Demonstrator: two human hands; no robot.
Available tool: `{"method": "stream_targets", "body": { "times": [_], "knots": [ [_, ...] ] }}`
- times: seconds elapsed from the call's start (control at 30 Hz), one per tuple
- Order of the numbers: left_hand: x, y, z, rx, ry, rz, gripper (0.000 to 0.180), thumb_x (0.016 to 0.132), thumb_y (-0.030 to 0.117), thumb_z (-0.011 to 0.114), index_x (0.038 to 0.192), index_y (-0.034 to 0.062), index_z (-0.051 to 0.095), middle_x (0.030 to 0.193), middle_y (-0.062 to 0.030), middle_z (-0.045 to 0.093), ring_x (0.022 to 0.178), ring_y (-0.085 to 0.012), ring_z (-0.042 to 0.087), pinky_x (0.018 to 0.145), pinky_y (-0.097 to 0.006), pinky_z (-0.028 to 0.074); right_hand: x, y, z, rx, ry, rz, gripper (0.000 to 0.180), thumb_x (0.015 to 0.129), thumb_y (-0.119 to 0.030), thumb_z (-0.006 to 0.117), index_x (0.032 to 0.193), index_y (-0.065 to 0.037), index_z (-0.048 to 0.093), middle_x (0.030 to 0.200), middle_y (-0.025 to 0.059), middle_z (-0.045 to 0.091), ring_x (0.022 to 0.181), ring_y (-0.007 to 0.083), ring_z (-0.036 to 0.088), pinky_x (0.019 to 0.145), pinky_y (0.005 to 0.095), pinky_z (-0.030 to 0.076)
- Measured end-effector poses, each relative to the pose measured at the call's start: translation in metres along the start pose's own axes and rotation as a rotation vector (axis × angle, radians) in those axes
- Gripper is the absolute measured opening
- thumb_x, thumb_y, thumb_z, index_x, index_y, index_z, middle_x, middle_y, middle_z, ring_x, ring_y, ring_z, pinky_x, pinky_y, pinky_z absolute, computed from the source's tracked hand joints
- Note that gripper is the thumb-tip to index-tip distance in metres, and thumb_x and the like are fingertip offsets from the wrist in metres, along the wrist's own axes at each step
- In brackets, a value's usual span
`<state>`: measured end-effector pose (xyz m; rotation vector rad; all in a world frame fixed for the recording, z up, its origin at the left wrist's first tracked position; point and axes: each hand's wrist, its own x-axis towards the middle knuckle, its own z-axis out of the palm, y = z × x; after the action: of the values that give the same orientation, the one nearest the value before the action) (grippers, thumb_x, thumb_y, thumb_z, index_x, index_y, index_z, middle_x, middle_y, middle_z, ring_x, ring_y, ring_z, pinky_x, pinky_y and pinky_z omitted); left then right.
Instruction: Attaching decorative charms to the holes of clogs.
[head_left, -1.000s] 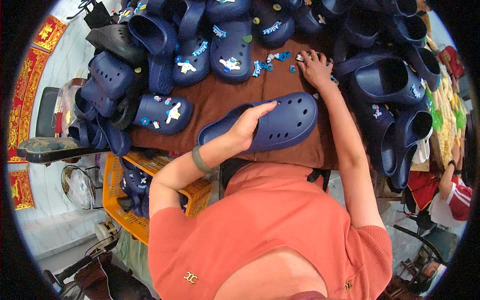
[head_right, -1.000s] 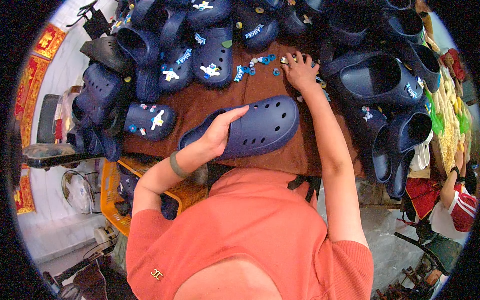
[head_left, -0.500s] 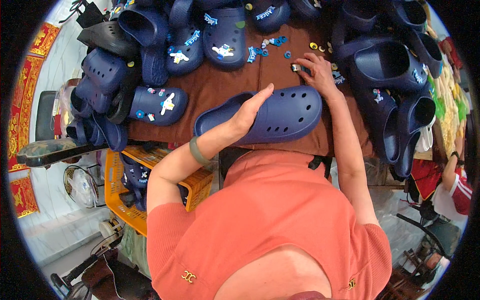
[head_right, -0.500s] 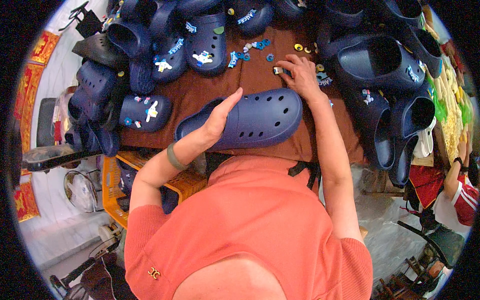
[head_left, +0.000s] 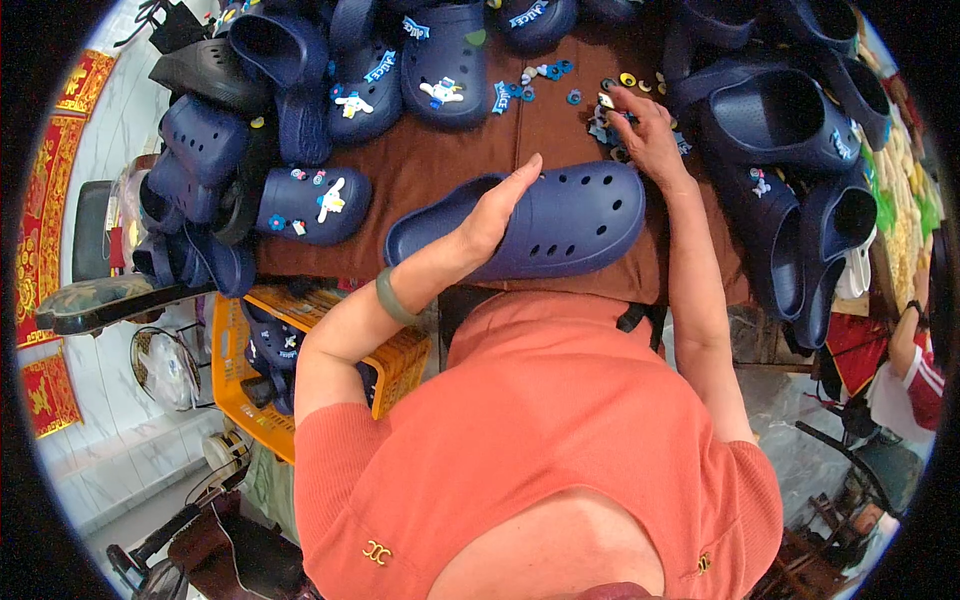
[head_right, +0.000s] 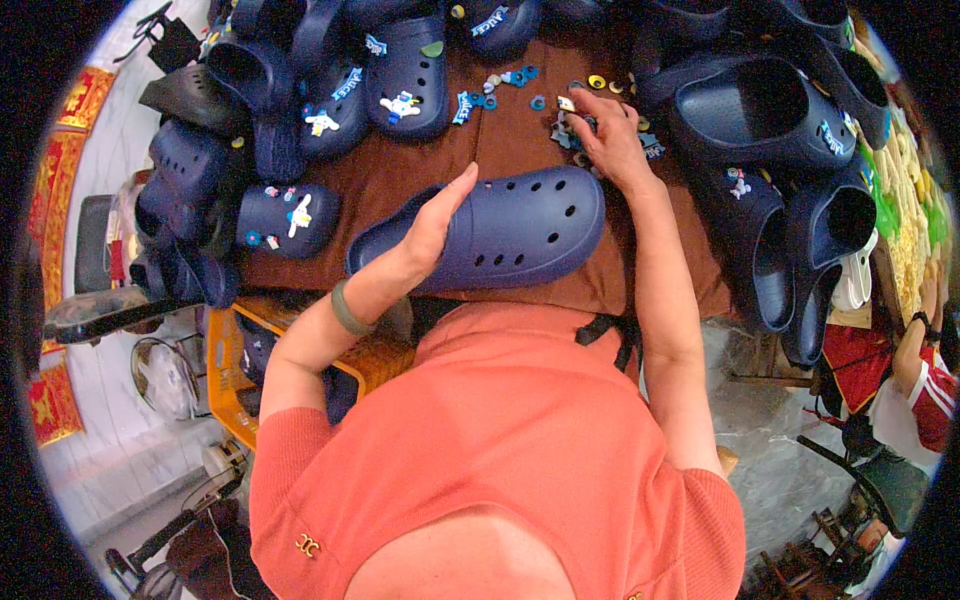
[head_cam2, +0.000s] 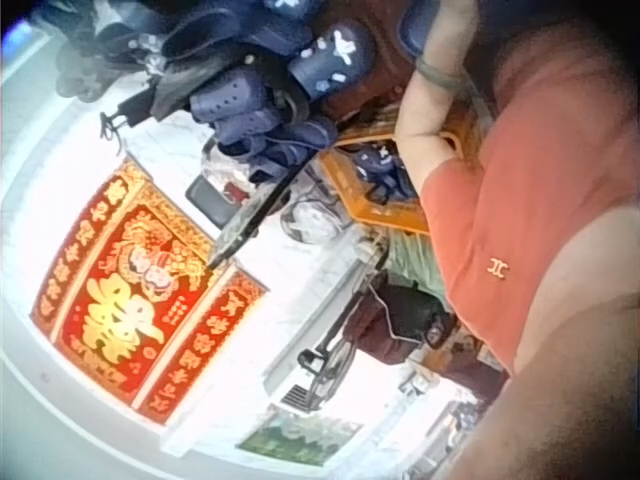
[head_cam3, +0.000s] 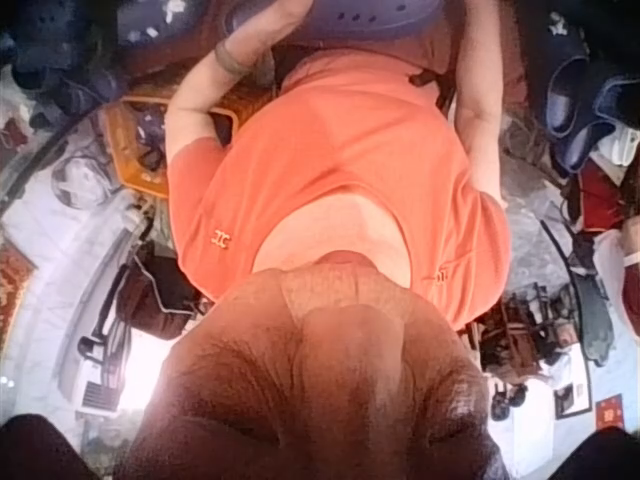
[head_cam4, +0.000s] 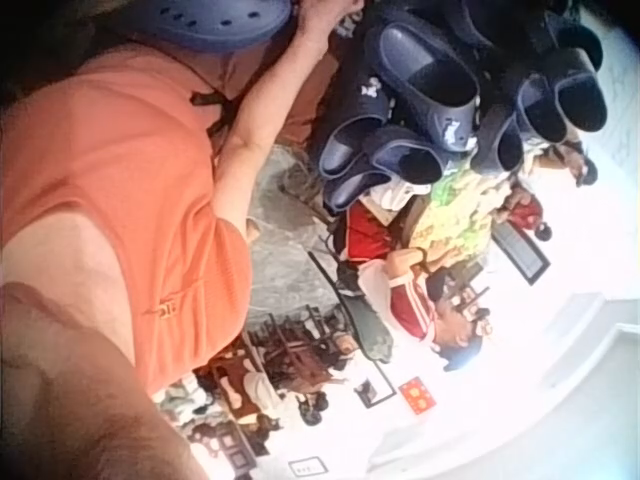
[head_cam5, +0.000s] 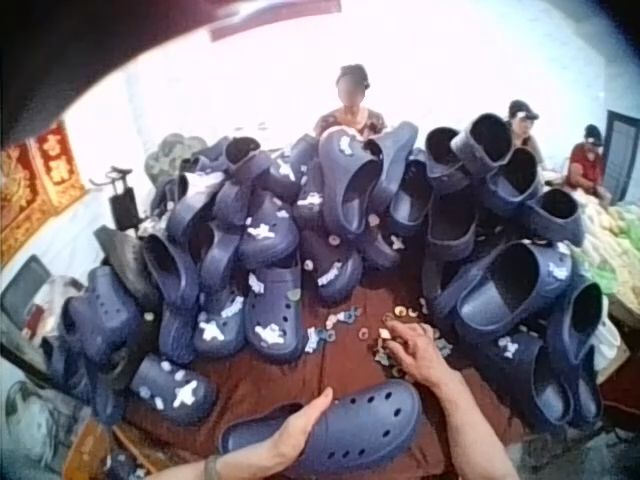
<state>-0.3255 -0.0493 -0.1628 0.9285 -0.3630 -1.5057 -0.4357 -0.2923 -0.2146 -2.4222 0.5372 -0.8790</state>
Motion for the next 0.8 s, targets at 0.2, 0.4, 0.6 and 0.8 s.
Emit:
{"method": "stream_targets", "body": {
  "times": [0.2, 0.4, 0.6, 0.8],
  "knots": [
    [-0.002, 0.001, 0.001, 0.007, -0.014, 0.006, 0.052, 0.100, 0.040, 0.031, 0.117, -0.0025, 0.056, 0.111, -0.0119, 0.063, 0.097, -0.0177, 0.062, 0.089, -0.029, 0.048, -0.001, 0.008, -0.017, -0.088, -0.137, 0.004, 0.025, 0.080, -0.019, 0.068, 0.104, -0.010, 0.066, 0.100, 0.0073, 0.064, 0.108, 0.0260, 0.053, 0.096, 0.0406, 0.036],
    [-0.005, 0.005, 0.006, 0.016, -0.052, -0.012, 0.055, 0.101, 0.041, 0.030, 0.121, -0.0039, 0.053, 0.115, -0.0134, 0.061, 0.102, -0.0188, 0.061, 0.092, -0.029, 0.047, -0.006, -0.013, -0.058, -0.212, -0.434, -0.060, 0.021, 0.075, -0.019, 0.070, 0.092, -0.008, 0.066, 0.087, 0.0065, 0.064, 0.107, 0.0252, 0.051, 0.094, 0.0391, 0.036],
    [-0.003, 0.003, 0.005, 0.056, -0.006, -0.009, 0.056, 0.101, 0.041, 0.029, 0.121, -0.0046, 0.053, 0.116, -0.0137, 0.061, 0.103, -0.0199, 0.061, 0.093, -0.031, 0.047, -0.018, 0.010, -0.056, 0.304, -0.152, 0.316, 0.015, 0.083, -0.005, 0.060, 0.097, -0.001, 0.065, 0.093, 0.0115, 0.067, 0.083, 0.0239, 0.065, 0.077, 0.0319, 0.049],
    [-0.004, 0.005, 0.007, 0.066, -0.020, -0.009, 0.056, 0.100, 0.041, 0.029, 0.122, -0.0047, 0.053, 0.117, -0.0140, 0.061, 0.104, -0.0206, 0.061, 0.094, -0.032, 0.046, -0.032, 0.013, -0.064, 0.053, -0.153, 0.312, 0.019, 0.082, -0.005, 0.060, 0.100, -0.001, 0.064, 0.094, 0.0138, 0.067, 0.091, 0.0297, 0.064, 0.081, 0.0338, 0.048]
  ]
}}
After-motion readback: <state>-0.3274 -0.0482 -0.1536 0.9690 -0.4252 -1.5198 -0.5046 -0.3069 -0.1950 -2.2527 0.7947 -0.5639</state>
